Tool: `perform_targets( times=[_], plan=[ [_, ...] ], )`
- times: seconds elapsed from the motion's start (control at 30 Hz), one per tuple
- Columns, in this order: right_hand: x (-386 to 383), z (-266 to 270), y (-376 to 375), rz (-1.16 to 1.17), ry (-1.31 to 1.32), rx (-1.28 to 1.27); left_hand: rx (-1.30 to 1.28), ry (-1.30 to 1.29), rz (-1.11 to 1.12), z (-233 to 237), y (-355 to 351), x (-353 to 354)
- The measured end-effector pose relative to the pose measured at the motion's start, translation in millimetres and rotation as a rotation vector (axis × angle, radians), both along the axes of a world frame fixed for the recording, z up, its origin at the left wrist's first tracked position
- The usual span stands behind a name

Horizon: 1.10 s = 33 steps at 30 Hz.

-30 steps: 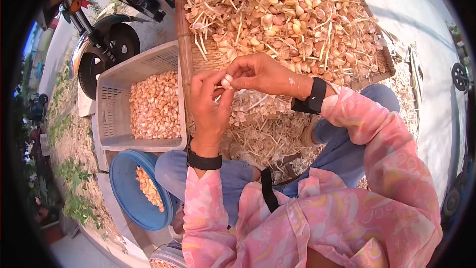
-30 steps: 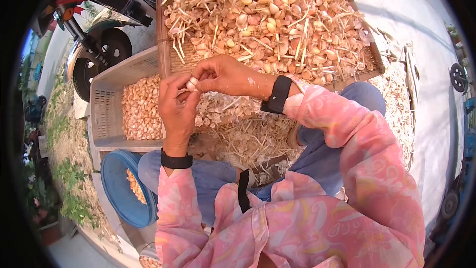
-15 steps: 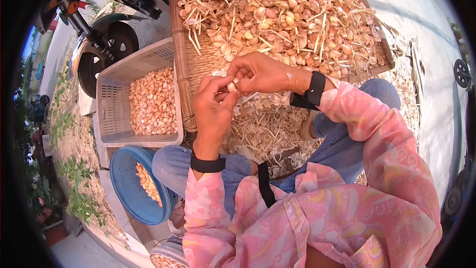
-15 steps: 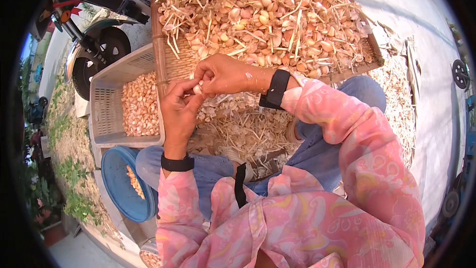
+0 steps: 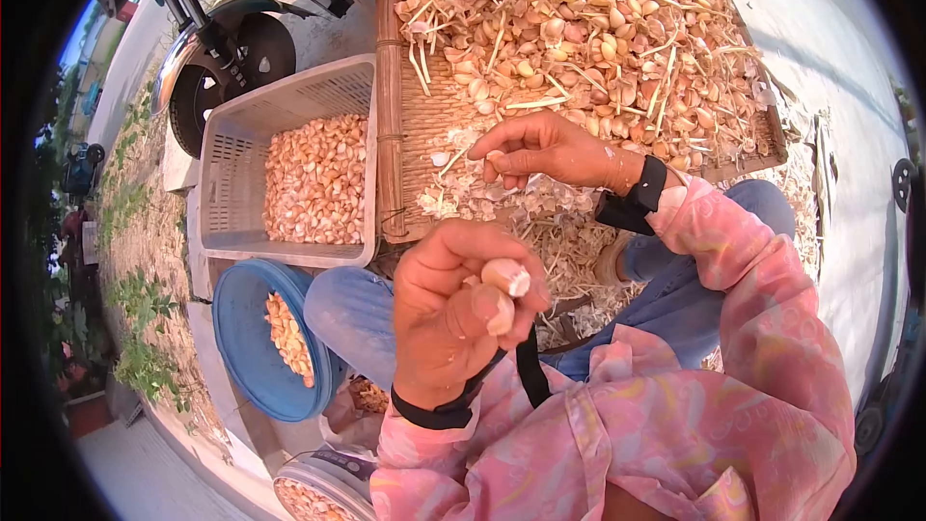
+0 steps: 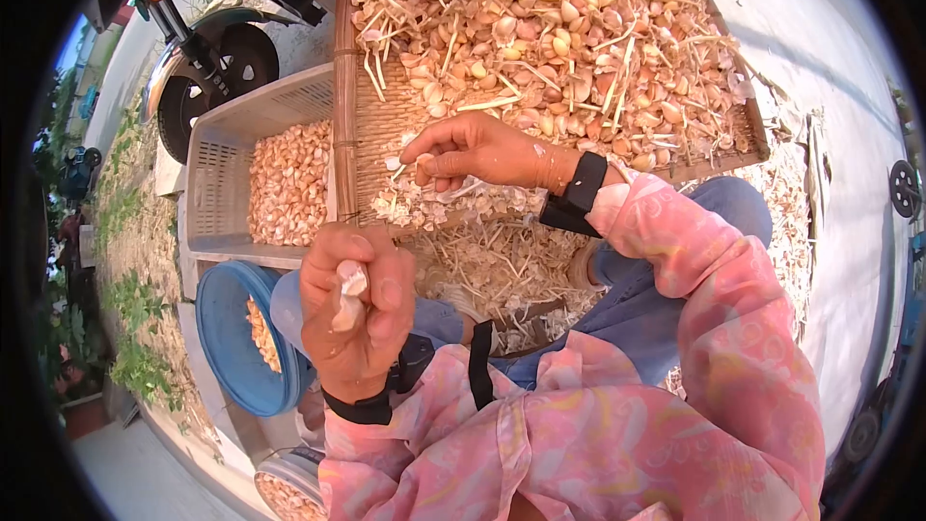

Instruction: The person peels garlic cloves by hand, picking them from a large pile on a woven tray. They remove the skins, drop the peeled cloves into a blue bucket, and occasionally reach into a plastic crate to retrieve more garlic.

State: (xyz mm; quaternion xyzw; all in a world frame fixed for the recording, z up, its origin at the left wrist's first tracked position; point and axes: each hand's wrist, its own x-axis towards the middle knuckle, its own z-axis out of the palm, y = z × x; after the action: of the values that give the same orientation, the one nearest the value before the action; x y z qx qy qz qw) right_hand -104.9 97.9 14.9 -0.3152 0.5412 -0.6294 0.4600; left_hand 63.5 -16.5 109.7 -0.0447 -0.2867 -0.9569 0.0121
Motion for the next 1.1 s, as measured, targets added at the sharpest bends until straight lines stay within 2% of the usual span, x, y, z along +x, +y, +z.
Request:
perform_targets(
  times=[0.03,0.07,0.13,0.17,0.27,0.37,0.43,0.47,0.5,0.6,0.67,0.73,0.8,0.83,0.87,0.93,1.0,1.1],
  plan=[
    [-0.4,-5.7,-2.5,0.048,-0.005,0.068,0.028,0.085,-0.105,23.3,8.0,12.6],
    [2.1,-12.6,-8.5,0.074,0.011,0.153,0.038,0.359,-0.183,33.5,15.7,12.2],
    [6.4,-22.2,-25.9,0.118,0.065,0.317,0.366,0.387,-0.055,60.1,47.1,27.1],
    [16.6,-18.4,-41.9,0.063,0.083,0.286,0.483,0.395,-0.009,69.6,56.6,33.9],
    [37.9,5.2,-91.6,-0.043,0.064,-0.185,0.549,0.422,-0.06,72.4,59.5,34.6],
    [1.0,22.0,-88.7,-0.063,0.597,0.046,0.563,0.503,-0.179,69.4,56.5,37.6],
    [-40.3,-8.8,-65.7,-0.194,0.609,0.219,0.606,0.49,-0.234,70.3,48.7,41.1],
    [-54.6,-16.5,-51.9,-0.273,0.793,0.377,0.619,0.502,-0.241,69.6,46.5,41.6],
    [-67.9,-27.4,-39.8,-0.283,0.836,0.442,0.621,0.537,-0.205,67.4,49.7,41.1],
    [-82.9,-38.8,-33.2,-0.285,1.033,0.383,0.648,0.632,-0.163,61.8,56.4,32.9],
    [-86.7,-45.0,-45.4,-0.285,1.169,0.477,0.419,0.601,-0.048,57.5,46.7,25.5],
    [-87.0,-54.2,-58.8,-0.308,1.271,0.516,-0.039,0.452,0.155,55.6,-1.0,22.6],
    [-81.1,-51.1,-70.9,-0.224,1.342,0.645,-0.503,0.288,0.335,53.6,-50.3,17.0],
    [-79.4,-51.1,-74.6,-0.222,1.361,0.672,-0.828,-0.028,0.708,44.6,-67.0,10.6],
    [-79.2,-51.0,-77.3,-0.221,1.378,0.701,-1.129,-0.271,0.844,27.5,-97.2,3.5],
    [-84.2,-60.1,-79.5,-0.19,1.322,0.649,-1.584,-0.474,0.888,-26.3,-159.6,-4.4],
    [-89.4,-59.4,-78.6,-0.145,1.258,0.614,-1.657,-0.47,0.797,-48.5,-176.6,-15.0],
    [-91.4,-62.7,-68.6,-0.139,1.212,0.486,-1.575,-0.372,0.554,-64.3,-130.9,-59.4]
  ],
)
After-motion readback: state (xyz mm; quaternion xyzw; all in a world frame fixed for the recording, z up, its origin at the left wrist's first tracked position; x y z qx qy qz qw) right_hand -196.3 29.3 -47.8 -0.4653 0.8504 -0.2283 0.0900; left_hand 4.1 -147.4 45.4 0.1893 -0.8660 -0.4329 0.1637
